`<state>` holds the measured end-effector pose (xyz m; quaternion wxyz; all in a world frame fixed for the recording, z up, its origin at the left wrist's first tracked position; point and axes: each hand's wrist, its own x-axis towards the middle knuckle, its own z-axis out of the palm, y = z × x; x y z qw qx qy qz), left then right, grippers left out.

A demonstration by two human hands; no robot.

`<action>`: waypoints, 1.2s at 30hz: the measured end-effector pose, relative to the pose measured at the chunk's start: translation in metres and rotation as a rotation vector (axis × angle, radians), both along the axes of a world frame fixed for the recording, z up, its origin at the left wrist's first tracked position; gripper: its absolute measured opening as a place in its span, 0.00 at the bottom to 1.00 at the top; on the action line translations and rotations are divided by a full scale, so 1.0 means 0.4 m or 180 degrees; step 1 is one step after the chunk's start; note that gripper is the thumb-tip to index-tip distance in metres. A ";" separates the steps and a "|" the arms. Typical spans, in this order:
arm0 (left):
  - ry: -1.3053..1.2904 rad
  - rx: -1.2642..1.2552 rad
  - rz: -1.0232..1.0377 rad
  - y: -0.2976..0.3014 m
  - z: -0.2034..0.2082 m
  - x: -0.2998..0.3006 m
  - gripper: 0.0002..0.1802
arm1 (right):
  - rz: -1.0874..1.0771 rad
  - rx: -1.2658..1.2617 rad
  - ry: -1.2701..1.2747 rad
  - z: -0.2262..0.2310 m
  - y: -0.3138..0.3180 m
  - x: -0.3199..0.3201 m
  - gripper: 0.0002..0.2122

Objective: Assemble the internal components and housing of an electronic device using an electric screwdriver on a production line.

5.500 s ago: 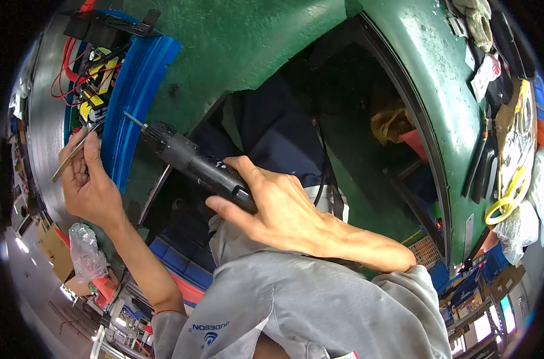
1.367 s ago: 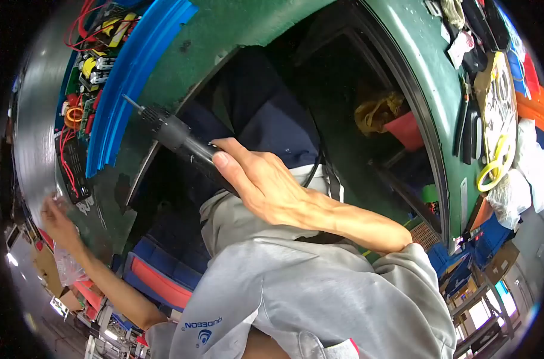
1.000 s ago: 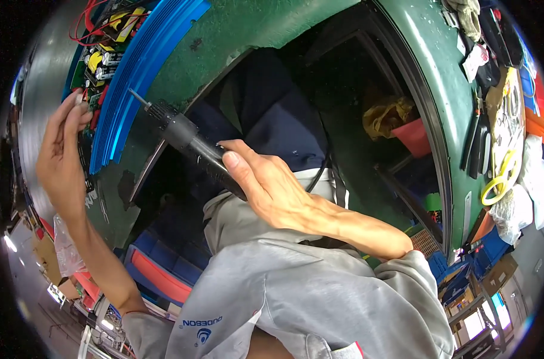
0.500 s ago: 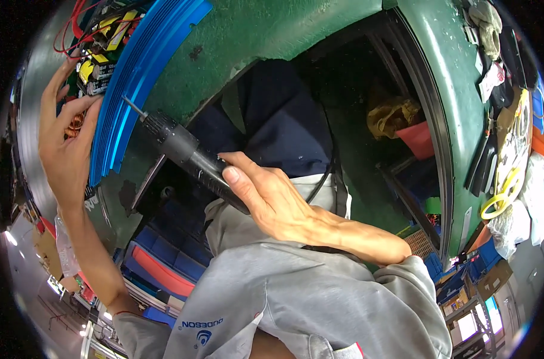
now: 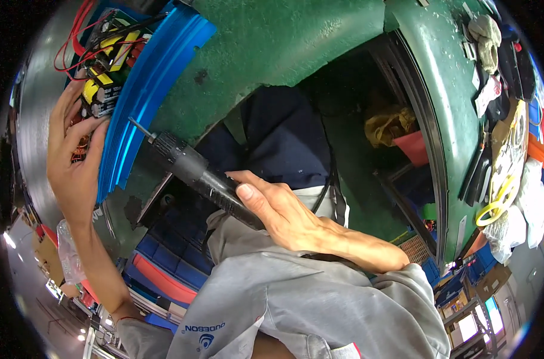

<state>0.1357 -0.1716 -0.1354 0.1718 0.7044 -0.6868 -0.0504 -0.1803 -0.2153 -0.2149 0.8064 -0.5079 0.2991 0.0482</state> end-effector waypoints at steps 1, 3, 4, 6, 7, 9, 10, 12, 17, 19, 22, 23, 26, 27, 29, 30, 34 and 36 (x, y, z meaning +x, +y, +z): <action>0.0011 0.0018 -0.0015 -0.002 0.000 -0.004 0.07 | -0.0002 -0.0060 -0.0103 0.001 -0.006 0.004 0.34; 0.0027 -0.0033 0.0152 -0.006 0.000 -0.016 0.06 | -0.0049 -0.0085 -0.0169 0.000 -0.006 0.004 0.34; 0.0049 -0.0083 0.0097 -0.004 -0.005 -0.012 0.06 | -0.0055 -0.0160 -0.0177 -0.003 -0.004 0.002 0.34; 0.0018 -0.0085 0.0079 -0.004 -0.010 -0.009 0.06 | -0.0050 -0.0228 -0.0199 -0.010 -0.004 0.001 0.33; -0.0021 -0.0117 0.0080 -0.003 -0.011 -0.012 0.06 | -0.0067 -0.0203 -0.0193 -0.011 0.000 -0.001 0.33; -0.0084 -0.0062 0.0092 -0.008 -0.009 -0.017 0.06 | -0.0110 -0.0217 -0.0207 -0.011 -0.005 0.002 0.32; -0.0136 -0.0018 0.0108 -0.009 -0.007 -0.019 0.06 | -0.0113 -0.0210 -0.0216 -0.008 -0.009 0.004 0.32; -0.0159 -0.0006 0.0166 -0.007 -0.008 -0.022 0.06 | 0.0012 -0.0013 -0.0078 -0.004 -0.013 0.004 0.32; -0.0113 -0.0096 0.0236 0.003 -0.016 -0.015 0.07 | -0.0069 -0.0045 -0.0183 -0.008 -0.012 0.004 0.31; -0.0048 -0.0077 0.0250 0.001 -0.016 -0.014 0.08 | -0.0092 -0.0025 -0.0182 -0.012 -0.010 0.004 0.31; -0.0028 -0.0048 0.0200 -0.003 -0.016 -0.012 0.07 | -0.0130 -0.0102 -0.0255 -0.017 -0.011 0.001 0.30; -0.0044 -0.0045 0.0197 -0.004 -0.012 -0.013 0.07 | -0.0080 -0.0013 -0.0223 -0.011 -0.016 0.002 0.30; -0.0132 -0.0026 0.0194 -0.006 -0.006 -0.014 0.07 | -0.0087 0.0065 -0.0236 -0.010 -0.016 0.002 0.30; -0.0068 -0.0029 0.0166 -0.005 -0.009 -0.012 0.07 | -0.0145 0.0052 -0.0267 -0.012 -0.015 0.001 0.30; -0.0008 -0.0029 0.0140 -0.003 -0.012 -0.013 0.07 | -0.0112 0.0072 -0.0257 -0.012 -0.017 0.002 0.30; -0.0039 -0.0009 0.0194 -0.003 -0.014 -0.015 0.07 | -0.0078 0.0092 -0.0240 -0.013 -0.017 0.002 0.30; -0.0036 -0.0035 0.0203 -0.003 -0.012 -0.018 0.07 | -0.0178 -0.0195 -0.0311 -0.016 -0.006 -0.006 0.30; -0.0048 -0.0021 0.0220 0.001 -0.013 -0.013 0.07 | -0.0155 -0.0263 -0.0304 -0.020 -0.004 -0.008 0.30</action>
